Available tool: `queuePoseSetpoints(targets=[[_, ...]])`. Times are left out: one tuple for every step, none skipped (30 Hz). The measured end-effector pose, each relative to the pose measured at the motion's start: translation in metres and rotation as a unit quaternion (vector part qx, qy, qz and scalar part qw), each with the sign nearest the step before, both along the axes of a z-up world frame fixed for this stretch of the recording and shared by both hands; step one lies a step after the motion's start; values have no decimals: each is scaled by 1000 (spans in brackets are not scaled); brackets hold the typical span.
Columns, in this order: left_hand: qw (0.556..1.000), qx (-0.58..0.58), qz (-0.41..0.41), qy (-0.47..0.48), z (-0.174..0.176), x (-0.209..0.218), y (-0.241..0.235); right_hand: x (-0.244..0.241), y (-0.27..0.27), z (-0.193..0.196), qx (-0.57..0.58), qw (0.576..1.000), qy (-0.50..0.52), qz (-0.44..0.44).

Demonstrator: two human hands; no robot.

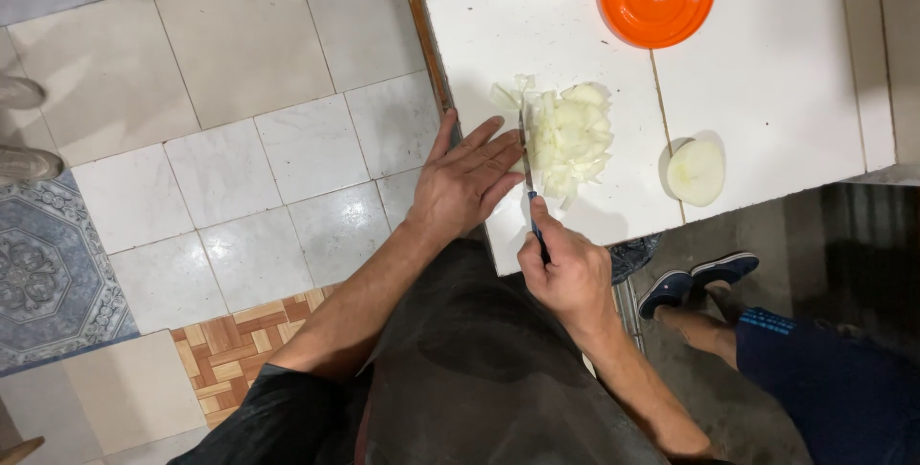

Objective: The recorder is chopping a white onion on a countertop and placing the pieces into a plastic container.

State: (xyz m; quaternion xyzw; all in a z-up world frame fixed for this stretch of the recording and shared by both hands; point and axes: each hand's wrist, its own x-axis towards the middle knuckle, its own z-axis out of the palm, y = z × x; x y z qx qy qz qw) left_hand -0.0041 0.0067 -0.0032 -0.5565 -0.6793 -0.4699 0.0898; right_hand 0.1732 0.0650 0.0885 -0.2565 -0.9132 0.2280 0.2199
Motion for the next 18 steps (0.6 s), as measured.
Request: queuePoseSetpoints(targets=[[1000, 0, -1, -1, 1, 0, 0, -1, 1, -2, 0, 1000, -1, -1], [1000, -1, 3, 4, 3, 1, 0, -2, 2, -3, 8, 1000, -10, -1], [1000, -1, 6, 9, 5, 0, 1, -4, 3, -4, 17, 1000, -18, -2], [1000, -1, 5, 9, 5, 0, 1, -7, 4, -4, 18, 1000, -18, -3], [1000, 1, 6, 11, 5, 0, 1, -9, 6, -3, 16, 1000, -21, 1], [1000, 2, 8, 12, 5, 0, 1, -10, 7, -3, 14, 1000, -25, 5], [1000, 1, 7, 10, 4, 2, 1, -8, 7, -4, 13, 1000, -27, 4], [1000, 1, 6, 6, 4, 3, 0, -6, 6, -4, 9, 999, -39, 5], [1000, 3, 8, 6, 4, 1, 1, -7, 8, -5, 7, 999, -48, 7], [1000, 4, 9, 8, 5, 2, 2, -5, 7, -5, 8, 999, -46, 8], [1000, 4, 13, 3, 6, 3, 2, -2, 5, -5, 23, 998, -53, 9], [1000, 5, 18, -1, 6, 4, 2, 0, 3, -5, 38, 997, -60, 11], [1000, 6, 17, -1, 5, 2, 4, -1, 6, -8, 39, 997, -60, 10], [1000, 6, 18, 2, 3, 1, 5, -3, 9, -10, 38, 998, -56, 5], [1000, 1, 21, 2, 1, 3, 2, -2, 7, -12, 32, 998, -54, 2], [1000, -2, 22, 0, 2, 8, -2, 3, 5, -12, 30, 998, -57, 3], [1000, 1, 22, 0, 1, 6, 1, 3, 8, -14, 32, 998, -45, -13], [1000, 3, 22, 0, 1, 4, 4, 3, 11, -16, 34, 998, -33, -29]])
